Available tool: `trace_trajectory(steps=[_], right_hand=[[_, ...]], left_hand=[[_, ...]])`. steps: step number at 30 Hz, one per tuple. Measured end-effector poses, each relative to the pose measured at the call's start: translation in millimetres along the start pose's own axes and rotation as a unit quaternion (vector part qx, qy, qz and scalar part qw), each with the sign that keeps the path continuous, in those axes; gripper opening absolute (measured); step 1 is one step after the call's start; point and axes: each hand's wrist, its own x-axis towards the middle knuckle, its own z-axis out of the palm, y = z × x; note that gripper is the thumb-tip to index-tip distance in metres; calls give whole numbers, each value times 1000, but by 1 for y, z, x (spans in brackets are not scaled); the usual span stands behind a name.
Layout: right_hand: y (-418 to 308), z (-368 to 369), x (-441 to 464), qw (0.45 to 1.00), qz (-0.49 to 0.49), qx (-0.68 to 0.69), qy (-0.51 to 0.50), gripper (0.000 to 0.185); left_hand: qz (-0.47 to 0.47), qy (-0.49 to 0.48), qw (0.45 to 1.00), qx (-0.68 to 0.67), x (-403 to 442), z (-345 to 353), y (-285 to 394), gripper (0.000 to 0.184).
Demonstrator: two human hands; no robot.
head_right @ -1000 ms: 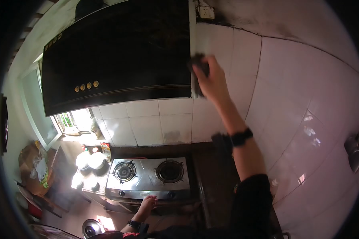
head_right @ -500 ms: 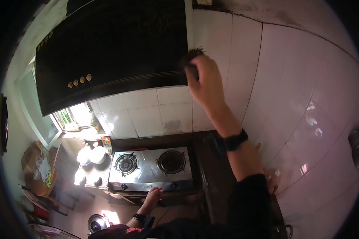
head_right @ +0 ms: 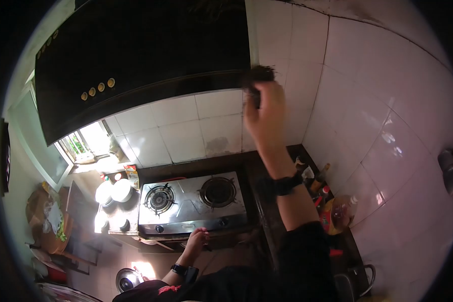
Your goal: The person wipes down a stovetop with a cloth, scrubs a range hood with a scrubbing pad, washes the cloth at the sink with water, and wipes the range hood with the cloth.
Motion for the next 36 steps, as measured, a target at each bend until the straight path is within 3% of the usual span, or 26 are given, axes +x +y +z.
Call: trace_trajectory(steps=[3,7,9,12,17,19,21,23,25,27,29,33,36], right_hand=[[-2,3,-3,997,-64,-28,-17,19],[15,2,0,995,61,-17,72,17],[7,6,1,994,36,-18,100,16],[-9,5,0,997,24,-7,78,19],[-46,17,0,996,-51,-34,-61,26],[-29,14,2,998,-34,-48,-38,24],[-22,9,5,994,87,-9,57,24],[-34,23,-3,994,62,-55,66,23],[-58,41,-7,997,-59,-43,4,21],[-57,32,-3,998,-56,-28,-20,21],[-31,18,5,996,47,-64,38,23],[-56,35,-7,998,31,-50,-4,24],[-84,49,3,998,-38,15,-45,26]], left_hand=[[5,37,999,31,-4,-11,1,18],[16,3,1000,-10,-3,-39,1,17],[23,3,1000,-17,-5,-44,5,15],[0,42,999,-7,-18,-53,13,16],[-29,44,998,21,-13,-69,17,12],[-19,31,999,17,-8,-74,14,13],[-4,18,1000,6,-9,-75,16,14],[1,20,999,24,-10,-72,17,13],[-14,29,999,36,-14,-69,19,13],[-29,44,997,53,-22,-71,20,13],[13,5,1000,20,-22,-72,21,13],[13,39,999,-10,-25,-79,8,16],[4,64,998,16,-29,-72,4,13]])
